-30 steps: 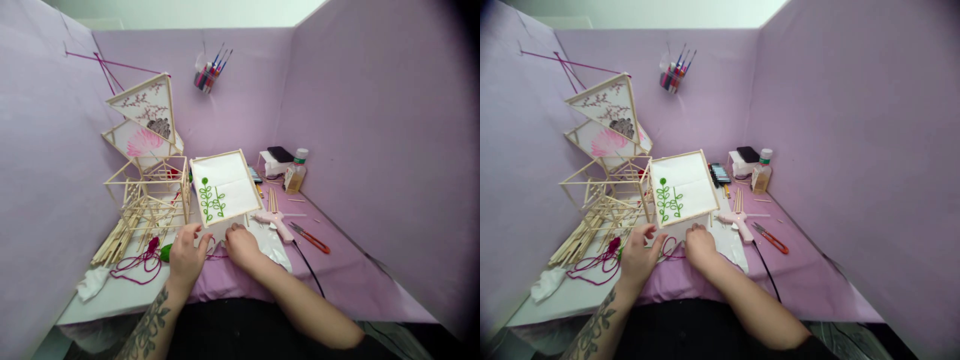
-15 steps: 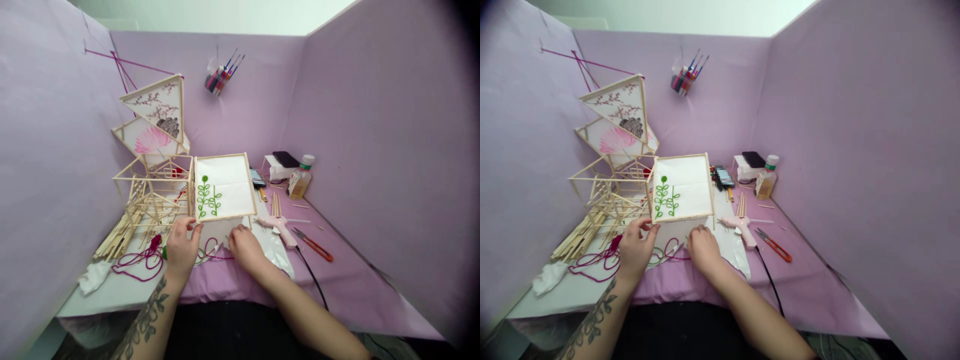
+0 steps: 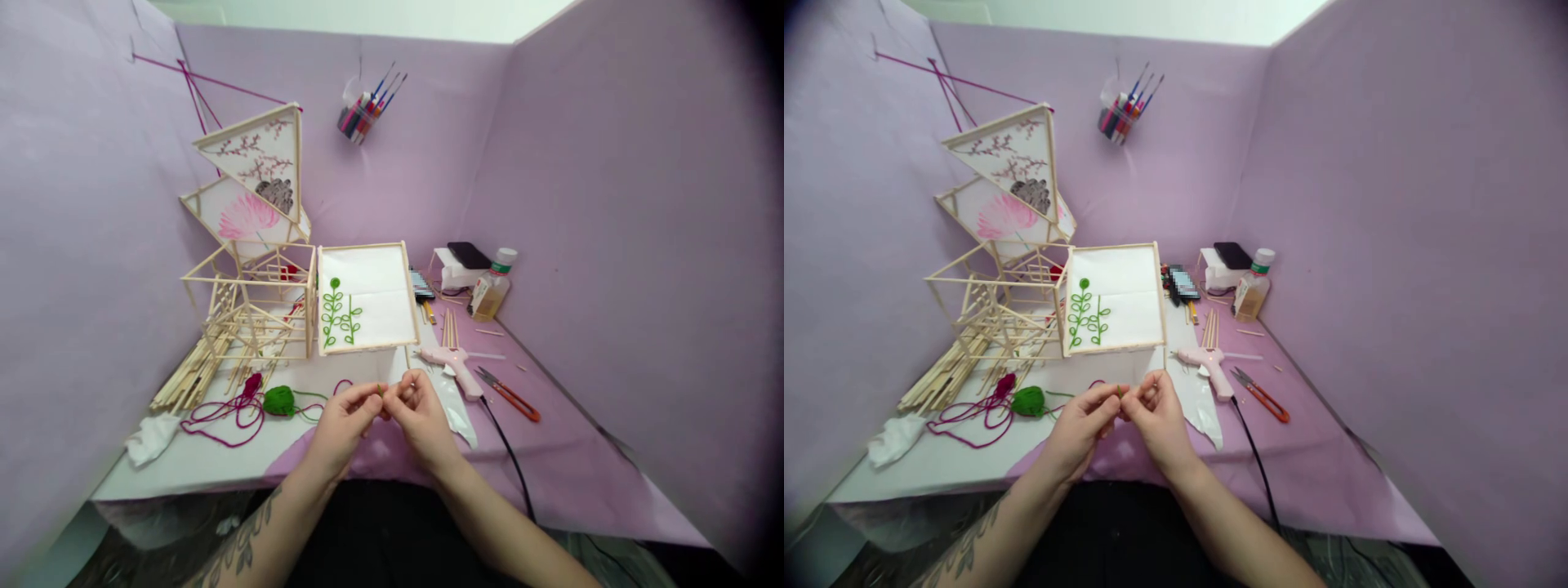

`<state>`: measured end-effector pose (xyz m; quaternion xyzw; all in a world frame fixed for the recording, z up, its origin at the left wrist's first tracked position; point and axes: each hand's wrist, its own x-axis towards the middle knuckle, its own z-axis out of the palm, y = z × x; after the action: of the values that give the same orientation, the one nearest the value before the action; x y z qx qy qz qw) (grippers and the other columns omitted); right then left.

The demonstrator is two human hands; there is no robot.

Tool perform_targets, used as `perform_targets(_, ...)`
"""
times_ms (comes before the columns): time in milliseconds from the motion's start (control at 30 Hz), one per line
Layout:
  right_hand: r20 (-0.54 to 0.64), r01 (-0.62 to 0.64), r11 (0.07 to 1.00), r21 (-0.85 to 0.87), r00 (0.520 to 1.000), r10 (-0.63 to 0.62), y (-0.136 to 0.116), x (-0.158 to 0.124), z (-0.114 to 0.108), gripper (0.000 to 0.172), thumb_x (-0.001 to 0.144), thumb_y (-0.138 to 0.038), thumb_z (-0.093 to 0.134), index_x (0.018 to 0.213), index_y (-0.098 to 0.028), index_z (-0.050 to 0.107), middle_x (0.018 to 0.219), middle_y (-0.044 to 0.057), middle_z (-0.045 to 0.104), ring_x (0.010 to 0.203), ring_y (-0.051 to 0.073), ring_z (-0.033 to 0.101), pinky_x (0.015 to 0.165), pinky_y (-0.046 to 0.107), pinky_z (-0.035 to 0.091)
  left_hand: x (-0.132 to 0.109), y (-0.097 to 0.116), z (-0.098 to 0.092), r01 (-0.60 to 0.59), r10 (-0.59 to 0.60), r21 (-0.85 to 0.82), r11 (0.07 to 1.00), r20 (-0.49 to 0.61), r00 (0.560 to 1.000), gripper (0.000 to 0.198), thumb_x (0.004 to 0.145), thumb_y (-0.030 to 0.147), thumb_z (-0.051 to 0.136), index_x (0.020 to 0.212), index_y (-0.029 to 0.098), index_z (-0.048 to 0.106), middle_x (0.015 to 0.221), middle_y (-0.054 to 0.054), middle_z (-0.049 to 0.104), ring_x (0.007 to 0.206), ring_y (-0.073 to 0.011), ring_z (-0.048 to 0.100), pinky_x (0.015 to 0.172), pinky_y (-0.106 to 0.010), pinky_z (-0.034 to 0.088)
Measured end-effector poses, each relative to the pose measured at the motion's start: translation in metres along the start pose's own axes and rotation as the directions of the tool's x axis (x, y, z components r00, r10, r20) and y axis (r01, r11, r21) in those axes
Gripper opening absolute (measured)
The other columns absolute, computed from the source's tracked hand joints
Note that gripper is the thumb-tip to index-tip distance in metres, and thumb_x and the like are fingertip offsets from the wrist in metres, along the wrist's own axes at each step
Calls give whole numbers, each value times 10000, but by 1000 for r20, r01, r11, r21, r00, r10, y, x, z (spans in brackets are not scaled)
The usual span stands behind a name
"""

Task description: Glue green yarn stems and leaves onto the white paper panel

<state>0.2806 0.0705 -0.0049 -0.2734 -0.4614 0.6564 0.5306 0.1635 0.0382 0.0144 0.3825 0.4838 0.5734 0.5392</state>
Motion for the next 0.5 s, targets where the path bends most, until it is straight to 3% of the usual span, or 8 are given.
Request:
perform_targets(133, 35, -25, 999, -32, 999, 26, 0, -1, 0, 383, 734, -354, 695, 802, -246, 334, 600, -83, 527, 563, 122, 526, 607, 270, 438, 3, -2, -1, 62, -65, -127, 990, -19, 998, 316, 603, 373, 803, 725, 126, 649, 555, 16, 566, 467, -49, 402, 415, -161, 243)
perform_targets(233, 1, -4, 997, -77, 1000, 4, -1, 0, -1, 315, 751, -355, 683, 822, -234, 401, 699, -41, 573, 628, 126, 545, 630, 268, 440, 2, -1, 0, 98, -106, -199, 975, -26, 994, 356, 586, 384, 819, 712, 132, 602, 573, 46, 513, 473, -33, 365, 408, -145, 235)
perform_targets(400, -87, 73, 977, -200, 992, -92, -4, -1, -7, 245, 773, -371, 666, 853, -218, 493, 805, -7, 556, 686, 131, 519, 640, 259, 427, 3, 2, 5, 142, -150, -312, 939, -2, 989, 393, 593, 391, 824, 751, 133, 571, 704, 36, 510, 509, -22, 351, 397, -127, 236)
perform_targets(500, 13, 215, 899, -382, 974, -227, -7, -4, -12, 226, 887, -365, 513, 728, -204, 513, 731, 2, 515, 689, 145, 501, 656, 277, 409, 5, 0, 4, 180, -199, -418, 891, -2, 980, 396, 584, 321, 839, 780, 145, 544, 793, 22, 537, 519, -15, 372, 385, -118, 230)
